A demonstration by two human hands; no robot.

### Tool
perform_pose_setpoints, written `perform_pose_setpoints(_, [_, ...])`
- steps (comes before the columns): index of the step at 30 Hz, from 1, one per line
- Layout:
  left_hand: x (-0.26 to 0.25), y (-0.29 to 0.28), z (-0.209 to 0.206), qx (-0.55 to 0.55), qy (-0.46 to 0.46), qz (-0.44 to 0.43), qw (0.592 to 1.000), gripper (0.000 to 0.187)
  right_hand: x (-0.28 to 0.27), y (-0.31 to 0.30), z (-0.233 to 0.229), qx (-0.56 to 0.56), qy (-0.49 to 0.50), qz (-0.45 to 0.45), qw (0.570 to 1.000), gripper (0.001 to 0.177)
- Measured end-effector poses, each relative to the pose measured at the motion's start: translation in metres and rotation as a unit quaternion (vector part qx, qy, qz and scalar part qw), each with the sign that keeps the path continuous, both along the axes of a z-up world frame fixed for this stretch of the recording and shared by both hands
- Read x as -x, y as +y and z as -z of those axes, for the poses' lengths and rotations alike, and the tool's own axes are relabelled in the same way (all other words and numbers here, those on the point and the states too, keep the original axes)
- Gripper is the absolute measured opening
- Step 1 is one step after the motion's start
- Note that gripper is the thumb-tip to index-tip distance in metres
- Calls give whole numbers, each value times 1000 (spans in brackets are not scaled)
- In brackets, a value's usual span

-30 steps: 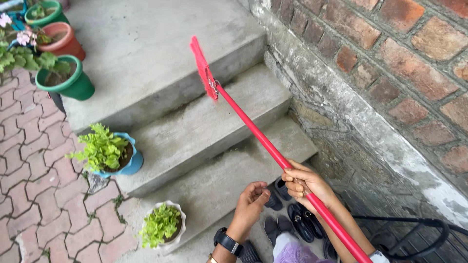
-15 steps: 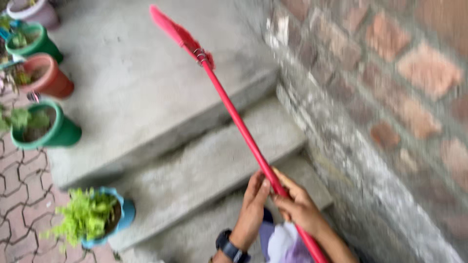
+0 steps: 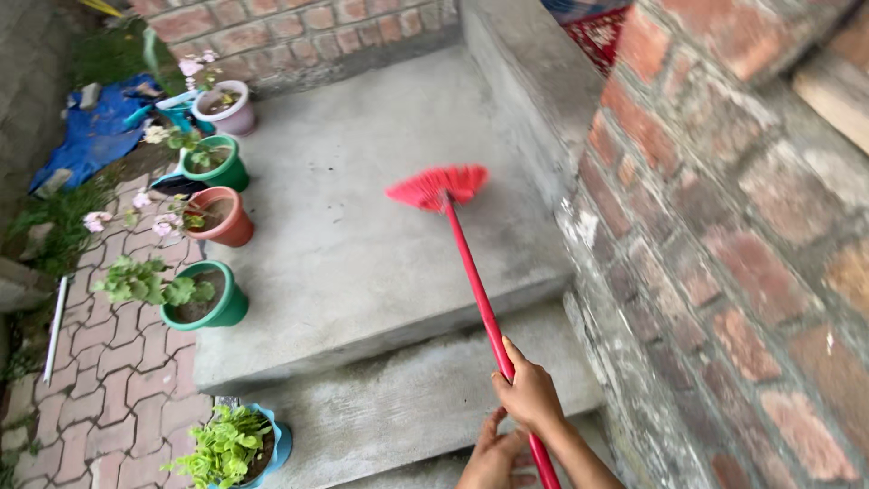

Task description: The person sweeps debris from a concrete courtyard into a dustpan using a broom and then sweeps several outdoor steps while moving around a scooter and potted plants.

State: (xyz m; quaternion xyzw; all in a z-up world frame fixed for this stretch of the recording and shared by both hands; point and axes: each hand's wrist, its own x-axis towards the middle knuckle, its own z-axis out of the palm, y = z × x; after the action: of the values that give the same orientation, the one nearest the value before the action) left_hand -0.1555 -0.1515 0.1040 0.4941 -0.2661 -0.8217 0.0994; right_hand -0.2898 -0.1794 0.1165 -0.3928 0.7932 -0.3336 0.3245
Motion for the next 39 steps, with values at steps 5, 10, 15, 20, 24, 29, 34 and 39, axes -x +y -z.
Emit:
perform_pose_setpoints(5, [-3,-36,-52,228,130,-55,963,70,13,-73,9,27,-494,64,867,44])
perform_pose_setpoints(10, [-21,-106,-135,354,241,-40,903,41,28,-168,9,15,-720,80,689,36])
perform_pose_setpoints(15, [-34,-214,-220,508,64,102,853,38,42,-246,-39,-15,-824,71,562,38])
perform_pose_setpoints(20, [-44,-306,-299,822,-3,70,565,20,31,-298,-92,-66,-790,101,601,27])
perform_pose_setpoints(24, [-31,-343,-346,795,68,42,601,18,23,-325,-133,-21,-824,162,542,23])
perform_pose_setpoints(29, [-11,-381,-333,755,107,127,635,14,39,-351,-142,-7,-802,253,541,22])
perform_pose_setpoints(34, [26,-448,-302,790,115,178,575,16,66,-380,-109,-4,-873,207,442,20])
perform_pose_setpoints(39, [49,-526,-342,733,149,172,641,28,84,-422,-104,-5,-852,267,451,22])
